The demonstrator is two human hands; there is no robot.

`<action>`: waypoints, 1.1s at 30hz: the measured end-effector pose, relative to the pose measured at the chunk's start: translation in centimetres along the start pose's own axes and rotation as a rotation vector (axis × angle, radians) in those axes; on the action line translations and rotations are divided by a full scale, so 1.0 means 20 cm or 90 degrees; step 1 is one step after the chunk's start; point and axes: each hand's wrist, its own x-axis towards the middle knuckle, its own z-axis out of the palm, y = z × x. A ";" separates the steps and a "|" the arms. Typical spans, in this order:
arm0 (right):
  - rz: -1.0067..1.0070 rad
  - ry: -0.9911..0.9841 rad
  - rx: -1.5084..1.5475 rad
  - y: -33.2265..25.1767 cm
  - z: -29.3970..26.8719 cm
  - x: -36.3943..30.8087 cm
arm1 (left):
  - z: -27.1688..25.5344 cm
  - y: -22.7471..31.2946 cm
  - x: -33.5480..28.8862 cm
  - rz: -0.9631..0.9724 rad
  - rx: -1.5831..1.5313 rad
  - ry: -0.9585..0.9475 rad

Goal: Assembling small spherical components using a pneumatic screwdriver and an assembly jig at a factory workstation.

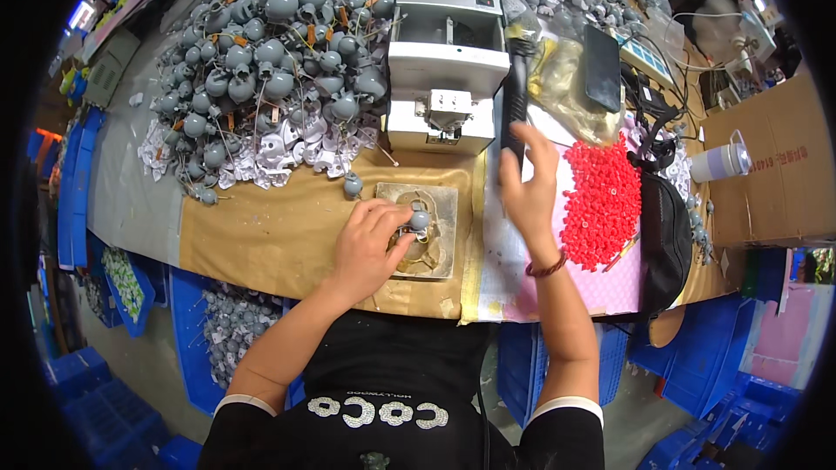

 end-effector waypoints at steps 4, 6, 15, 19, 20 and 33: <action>-0.103 -0.204 0.046 -0.28 0.10 -0.13 | 0.01 0.02 0.01 0.017 -0.004 0.002; -0.121 -0.238 0.058 -0.32 0.16 -0.12 | 0.00 0.03 0.03 0.033 0.025 0.001; 0.218 -0.287 0.403 -0.45 0.20 -0.04 | -0.12 0.02 0.00 0.001 -0.053 0.004; 0.002 -0.322 0.198 -0.33 0.02 -0.03 | -0.42 -0.01 -0.17 -0.013 -0.024 -0.058; -0.026 -0.267 0.169 -0.23 -0.04 -0.03 | -0.52 -0.04 -0.24 -0.037 0.015 -0.097; -0.149 -0.261 -0.510 0.37 -0.61 -0.06 | -0.75 -0.22 -0.15 -0.062 0.318 -0.065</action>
